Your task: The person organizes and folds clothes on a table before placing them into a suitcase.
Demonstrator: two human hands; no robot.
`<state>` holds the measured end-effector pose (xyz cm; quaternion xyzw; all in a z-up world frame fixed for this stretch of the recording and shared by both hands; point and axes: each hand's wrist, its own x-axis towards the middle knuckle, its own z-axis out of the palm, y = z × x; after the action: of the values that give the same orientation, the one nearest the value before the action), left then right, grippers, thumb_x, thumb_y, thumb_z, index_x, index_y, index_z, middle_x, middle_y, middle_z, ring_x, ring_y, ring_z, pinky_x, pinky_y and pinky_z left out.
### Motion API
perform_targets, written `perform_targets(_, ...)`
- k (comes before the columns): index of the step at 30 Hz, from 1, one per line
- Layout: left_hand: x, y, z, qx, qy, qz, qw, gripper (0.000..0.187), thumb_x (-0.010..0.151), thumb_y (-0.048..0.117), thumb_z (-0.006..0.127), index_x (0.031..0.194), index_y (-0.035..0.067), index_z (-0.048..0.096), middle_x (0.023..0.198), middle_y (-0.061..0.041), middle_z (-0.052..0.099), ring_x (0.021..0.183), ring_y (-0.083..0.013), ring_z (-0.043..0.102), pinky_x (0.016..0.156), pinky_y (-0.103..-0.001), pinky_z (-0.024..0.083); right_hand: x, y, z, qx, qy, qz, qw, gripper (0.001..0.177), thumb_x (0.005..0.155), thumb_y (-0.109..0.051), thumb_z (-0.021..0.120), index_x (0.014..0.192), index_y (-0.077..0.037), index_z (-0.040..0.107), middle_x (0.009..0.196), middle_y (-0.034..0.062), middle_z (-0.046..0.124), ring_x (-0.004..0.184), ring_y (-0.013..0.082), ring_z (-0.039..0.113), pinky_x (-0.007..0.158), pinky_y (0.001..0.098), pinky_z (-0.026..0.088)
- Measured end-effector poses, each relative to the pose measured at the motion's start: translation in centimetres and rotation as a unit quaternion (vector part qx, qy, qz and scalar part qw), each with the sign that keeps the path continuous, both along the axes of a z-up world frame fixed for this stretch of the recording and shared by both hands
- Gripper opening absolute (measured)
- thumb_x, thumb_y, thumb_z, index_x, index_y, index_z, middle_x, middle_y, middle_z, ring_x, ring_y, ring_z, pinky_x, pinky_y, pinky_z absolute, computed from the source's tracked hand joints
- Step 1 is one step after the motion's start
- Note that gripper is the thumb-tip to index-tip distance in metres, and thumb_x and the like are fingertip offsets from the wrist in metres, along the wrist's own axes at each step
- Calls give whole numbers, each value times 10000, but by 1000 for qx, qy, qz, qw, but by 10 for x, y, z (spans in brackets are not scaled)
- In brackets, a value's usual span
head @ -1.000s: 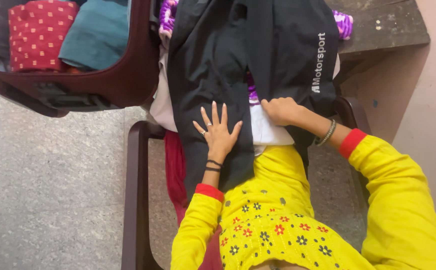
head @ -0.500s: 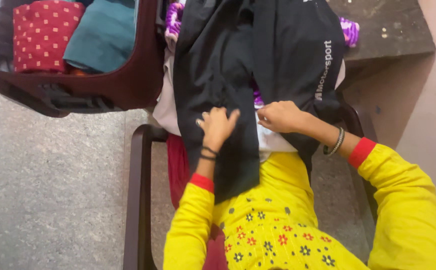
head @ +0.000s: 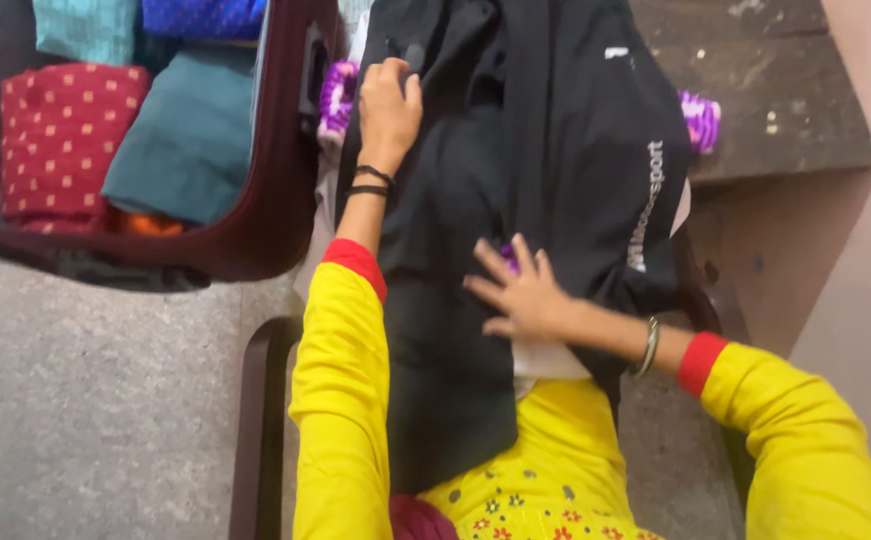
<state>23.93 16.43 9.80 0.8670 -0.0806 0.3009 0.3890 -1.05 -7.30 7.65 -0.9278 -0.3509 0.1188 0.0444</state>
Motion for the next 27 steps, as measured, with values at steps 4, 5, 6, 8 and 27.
perform_targets(4,64,11,-27,52,14,49,997,144,915,150,701,1025,58,700,1067,-198,662,1005,-413,642,876,-497,522,-13,1,-25,-26,-33,56,998,836,852,-600,677,1540,-239,370,1654,115,121,1412,662,113,971,843,273)
perform_targets(5,79,14,-32,62,36,68,995,143,905,159,706,1012,64,710,1071,-200,660,1003,-420,640,873,-501,516,-10,1,-25,-27,-36,56,997,837,854,-604,675,1543,-245,363,1656,110,129,1414,656,123,972,840,282)
perform_targets(6,91,16,-38,81,79,85,990,187,905,186,711,1046,65,697,1107,-211,648,1033,-432,629,886,-507,511,-8,0,-25,-31,-27,56,998,839,854,-603,675,1544,-242,362,1656,112,133,1412,654,125,978,838,280)
perform_targets(8,110,17,-52,118,165,119,972,278,904,241,720,1114,65,672,1179,-232,625,1093,-454,608,912,-518,501,-5,0,-22,-41,-5,55,998,843,854,-601,675,1547,-238,361,1657,114,140,1409,649,131,990,834,277)
perform_targets(27,189,66,-83,442,-19,261,858,383,984,109,533,1343,130,664,1173,-147,586,1098,-365,561,976,-487,422,2,7,-8,-7,5,42,999,863,813,-538,742,1524,-177,412,1645,147,180,1419,644,130,983,838,266)
